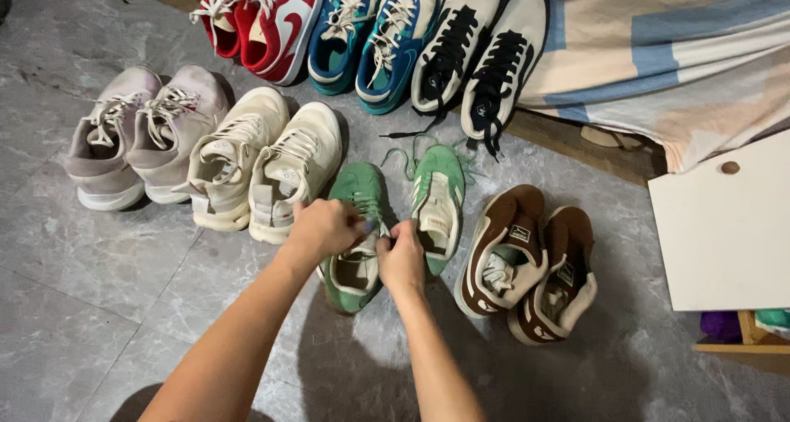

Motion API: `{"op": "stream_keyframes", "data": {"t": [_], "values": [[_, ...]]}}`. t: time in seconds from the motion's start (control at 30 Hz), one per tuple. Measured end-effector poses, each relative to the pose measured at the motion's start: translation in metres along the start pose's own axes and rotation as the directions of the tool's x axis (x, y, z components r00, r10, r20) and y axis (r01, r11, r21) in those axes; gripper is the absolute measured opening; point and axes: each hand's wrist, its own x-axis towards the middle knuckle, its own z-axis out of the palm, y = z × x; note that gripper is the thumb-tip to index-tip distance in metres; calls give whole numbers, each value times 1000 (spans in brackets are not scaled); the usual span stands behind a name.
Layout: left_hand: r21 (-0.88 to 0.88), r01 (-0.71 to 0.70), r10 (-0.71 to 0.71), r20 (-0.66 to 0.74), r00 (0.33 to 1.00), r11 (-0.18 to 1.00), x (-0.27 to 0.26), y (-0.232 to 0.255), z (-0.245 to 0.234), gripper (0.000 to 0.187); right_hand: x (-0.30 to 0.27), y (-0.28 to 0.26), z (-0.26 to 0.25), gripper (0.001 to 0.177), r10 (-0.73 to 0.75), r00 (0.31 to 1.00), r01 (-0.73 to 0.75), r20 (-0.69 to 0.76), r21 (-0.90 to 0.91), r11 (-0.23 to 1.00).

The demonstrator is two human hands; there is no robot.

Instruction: The person unlaces a pair of brown sneakers and then proceeds to lace a pair of green sneakers. The shoes are arranged on a tiled floor next to a bed.

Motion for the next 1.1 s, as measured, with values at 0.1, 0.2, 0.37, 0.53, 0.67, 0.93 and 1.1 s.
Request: {"op": "stream_keyframes", "data": {"t": [0.1,0.2,0.37,0.53,0.67,0.93,1.1], "values": [[129,-113,126,-93,988,985,-8,11,-9,14,2,1,0,27,-18,1000,18,-15,10,1000],[54,-187,194,-302,933,981,-1,6,1,12,-3,1,-1,26,11,1000,-11,-5,36,999],[-564,-230,-2,-379,925,794,36,-20,32,14,1,-4,-1,24,3,999,-2,-48,30,1000],[-932,-205,-81,-239,968,300,52,-34,20,16,-3,-5,-1,21,3,999,-3,-48,11,1000],[-650,70,-294,-242,925,757,28,-24,-21,21,-1,-7,-5,24,71,997,-71,-12,26,997],[334,-126,260,-398,879,934,-23,25,1,20,-2,-4,0,24,-6,998,7,-56,14,1000],[279,-95,198,-370,908,956,-29,35,26,19,-4,5,2,19,-89,993,92,-82,41,995]]}}
